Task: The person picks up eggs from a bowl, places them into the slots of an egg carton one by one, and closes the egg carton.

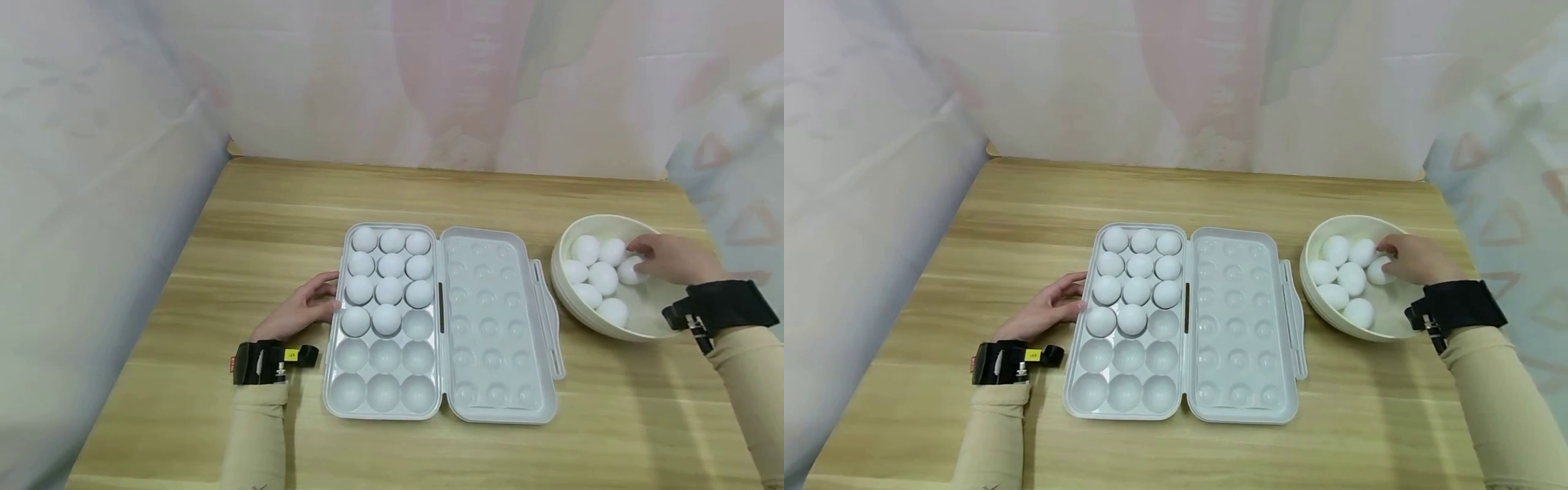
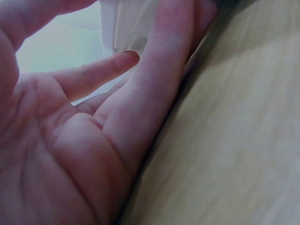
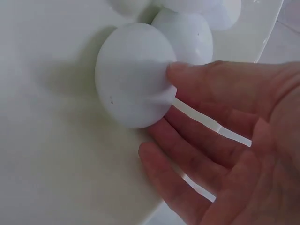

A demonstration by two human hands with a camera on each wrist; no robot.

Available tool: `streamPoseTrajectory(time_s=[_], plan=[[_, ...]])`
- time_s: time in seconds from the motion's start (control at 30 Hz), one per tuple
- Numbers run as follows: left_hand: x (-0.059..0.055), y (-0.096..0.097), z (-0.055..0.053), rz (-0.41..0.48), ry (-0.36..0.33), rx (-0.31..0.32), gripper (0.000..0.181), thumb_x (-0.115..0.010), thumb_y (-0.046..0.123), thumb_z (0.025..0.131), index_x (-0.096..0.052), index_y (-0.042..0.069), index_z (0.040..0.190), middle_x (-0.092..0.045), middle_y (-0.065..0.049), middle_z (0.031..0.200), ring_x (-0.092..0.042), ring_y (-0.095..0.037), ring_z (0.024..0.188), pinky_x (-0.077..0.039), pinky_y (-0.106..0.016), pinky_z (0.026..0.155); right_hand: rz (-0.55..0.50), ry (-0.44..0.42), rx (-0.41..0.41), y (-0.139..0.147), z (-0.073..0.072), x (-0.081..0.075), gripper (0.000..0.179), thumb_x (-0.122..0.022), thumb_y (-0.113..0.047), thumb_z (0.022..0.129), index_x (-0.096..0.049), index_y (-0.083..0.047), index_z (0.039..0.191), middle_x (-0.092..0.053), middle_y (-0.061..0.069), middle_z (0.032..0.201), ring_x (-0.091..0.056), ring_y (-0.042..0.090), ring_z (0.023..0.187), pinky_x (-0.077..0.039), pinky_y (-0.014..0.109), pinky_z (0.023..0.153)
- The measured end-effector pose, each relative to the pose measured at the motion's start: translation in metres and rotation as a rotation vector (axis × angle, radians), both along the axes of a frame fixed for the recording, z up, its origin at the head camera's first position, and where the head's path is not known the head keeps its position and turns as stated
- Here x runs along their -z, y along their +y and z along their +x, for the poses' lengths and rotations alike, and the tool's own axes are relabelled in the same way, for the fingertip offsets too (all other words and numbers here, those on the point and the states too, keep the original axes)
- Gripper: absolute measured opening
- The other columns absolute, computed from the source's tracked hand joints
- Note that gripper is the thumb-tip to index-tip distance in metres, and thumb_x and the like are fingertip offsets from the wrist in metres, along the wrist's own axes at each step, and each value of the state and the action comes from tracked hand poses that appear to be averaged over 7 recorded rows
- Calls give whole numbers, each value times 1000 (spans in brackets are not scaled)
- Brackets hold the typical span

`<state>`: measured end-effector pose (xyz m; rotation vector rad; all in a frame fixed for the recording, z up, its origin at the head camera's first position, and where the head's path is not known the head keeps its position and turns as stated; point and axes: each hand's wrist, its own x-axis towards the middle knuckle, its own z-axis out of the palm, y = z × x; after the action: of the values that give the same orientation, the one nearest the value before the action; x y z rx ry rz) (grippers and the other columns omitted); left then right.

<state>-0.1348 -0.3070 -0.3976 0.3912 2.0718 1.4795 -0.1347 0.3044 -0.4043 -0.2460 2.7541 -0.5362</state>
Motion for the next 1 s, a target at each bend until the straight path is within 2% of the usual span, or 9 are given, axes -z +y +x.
streamPoseTrajectory(time_s=[0.33,0.57,0.7,1.0], plan=[[-1,-3,2,-4,5,-5,56,-57,17,91,-31,13,140,-47,-27,125,-58,-30,101,-52,-37,84,-13,-54,20,-5,-4,1,45,-64,-11,80,-48,16,113,-54,37,104,-51,43,92,-42,58,79],[0,-1,1,13,4,-6,57,-57,15,91,-30,11,141,-47,-28,124,-59,-27,98,-52,-35,82,25,-45,14,-5,-2,-1,43,-66,-16,81,-54,15,107,-58,35,101,-53,39,86,-44,54,75],[0,-1,1,7,1,-6,58,-57,15,91,-29,11,141,-47,-28,124,-59,-29,98,-52,-36,83,28,-33,1,-6,-4,1,35,-66,-17,80,-59,12,98,-62,28,90,-53,32,78,-44,46,68],[1,-1,0,8,1,-3,58,-57,14,91,-29,11,141,-46,-28,125,-59,-29,99,-52,-37,83,48,-21,-8,-5,-5,4,36,-71,-21,75,-55,9,88,-59,13,76,-49,27,70,-40,38,61]])
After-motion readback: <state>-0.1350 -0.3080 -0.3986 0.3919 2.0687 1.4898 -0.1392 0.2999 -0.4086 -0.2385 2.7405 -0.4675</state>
